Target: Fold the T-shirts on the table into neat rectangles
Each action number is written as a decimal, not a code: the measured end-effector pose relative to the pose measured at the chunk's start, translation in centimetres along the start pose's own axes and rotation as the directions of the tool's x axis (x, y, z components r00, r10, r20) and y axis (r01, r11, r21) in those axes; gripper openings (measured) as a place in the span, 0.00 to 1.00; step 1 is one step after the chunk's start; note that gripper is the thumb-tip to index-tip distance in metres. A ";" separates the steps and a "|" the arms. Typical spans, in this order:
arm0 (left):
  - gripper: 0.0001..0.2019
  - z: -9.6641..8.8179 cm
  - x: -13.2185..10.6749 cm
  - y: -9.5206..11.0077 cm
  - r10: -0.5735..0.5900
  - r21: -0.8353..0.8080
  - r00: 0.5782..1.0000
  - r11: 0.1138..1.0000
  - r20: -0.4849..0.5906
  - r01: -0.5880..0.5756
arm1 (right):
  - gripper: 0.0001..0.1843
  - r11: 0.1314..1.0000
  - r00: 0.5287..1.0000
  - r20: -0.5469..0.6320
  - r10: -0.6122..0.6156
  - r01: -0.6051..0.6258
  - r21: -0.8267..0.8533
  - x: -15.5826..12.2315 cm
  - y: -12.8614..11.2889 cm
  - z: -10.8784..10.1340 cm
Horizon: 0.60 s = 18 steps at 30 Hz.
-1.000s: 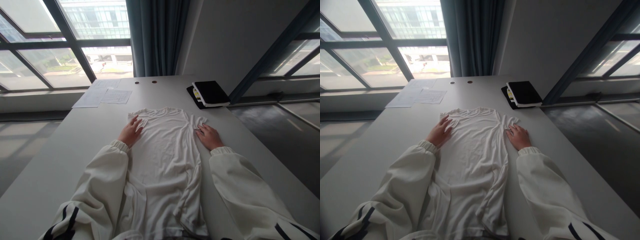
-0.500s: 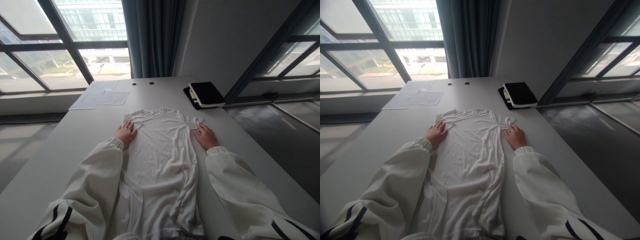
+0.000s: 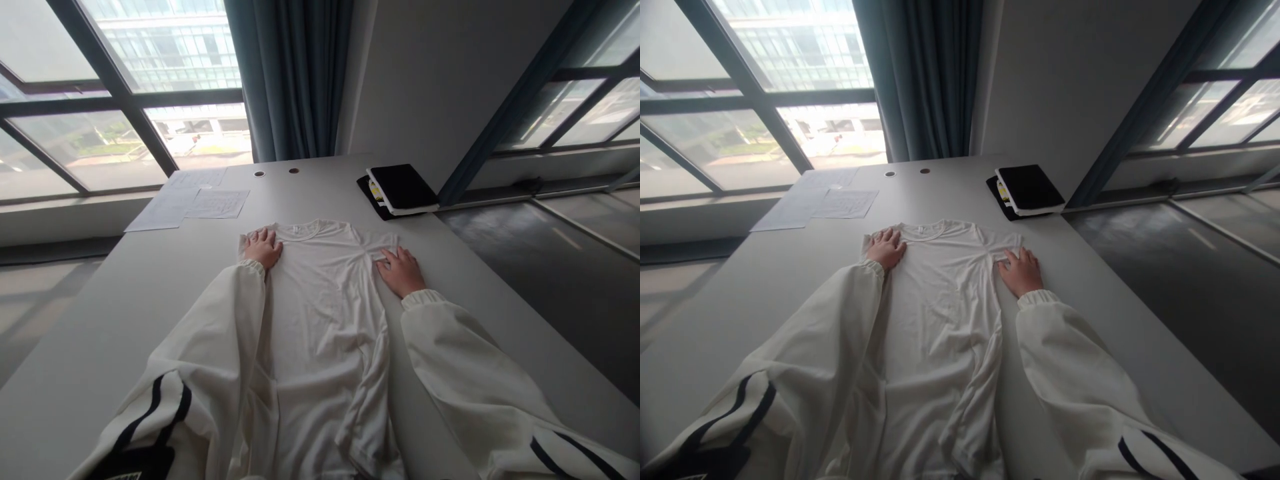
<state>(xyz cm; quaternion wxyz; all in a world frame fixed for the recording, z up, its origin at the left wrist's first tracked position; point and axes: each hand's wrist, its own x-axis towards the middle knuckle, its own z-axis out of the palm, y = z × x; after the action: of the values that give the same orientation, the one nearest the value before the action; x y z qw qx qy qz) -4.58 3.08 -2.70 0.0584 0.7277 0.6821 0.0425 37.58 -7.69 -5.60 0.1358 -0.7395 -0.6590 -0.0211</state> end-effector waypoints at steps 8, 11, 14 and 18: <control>0.37 0.1 0.3 -0.3 -0.032 0.036 0.999 0.999 0.022 0.031 | 0.32 0.993 0.998 0.033 0.045 -0.048 0.104 0.2 -0.5 0.1; 0.38 0.0 0.1 -0.1 -0.037 0.020 0.999 0.999 0.028 0.037 | 0.31 0.980 0.997 -0.066 0.028 -0.015 0.199 0.8 -0.4 0.3; 0.38 -0.1 -0.1 -0.1 -0.039 0.008 0.999 0.999 0.030 0.039 | 0.31 0.944 0.976 -0.219 -0.009 0.080 0.321 1.7 -0.5 0.1; 0.38 -0.2 -0.1 -0.2 -0.040 0.014 0.999 0.999 0.020 0.040 | 0.34 0.907 0.936 -0.345 -0.073 0.206 0.367 1.9 -2.4 -1.6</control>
<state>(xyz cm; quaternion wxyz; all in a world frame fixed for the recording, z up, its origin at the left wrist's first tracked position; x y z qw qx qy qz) -4.79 2.96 -2.56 0.0612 0.7146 0.6962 0.0295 35.73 -6.02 -3.21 0.3872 -0.6330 -0.6701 -0.0178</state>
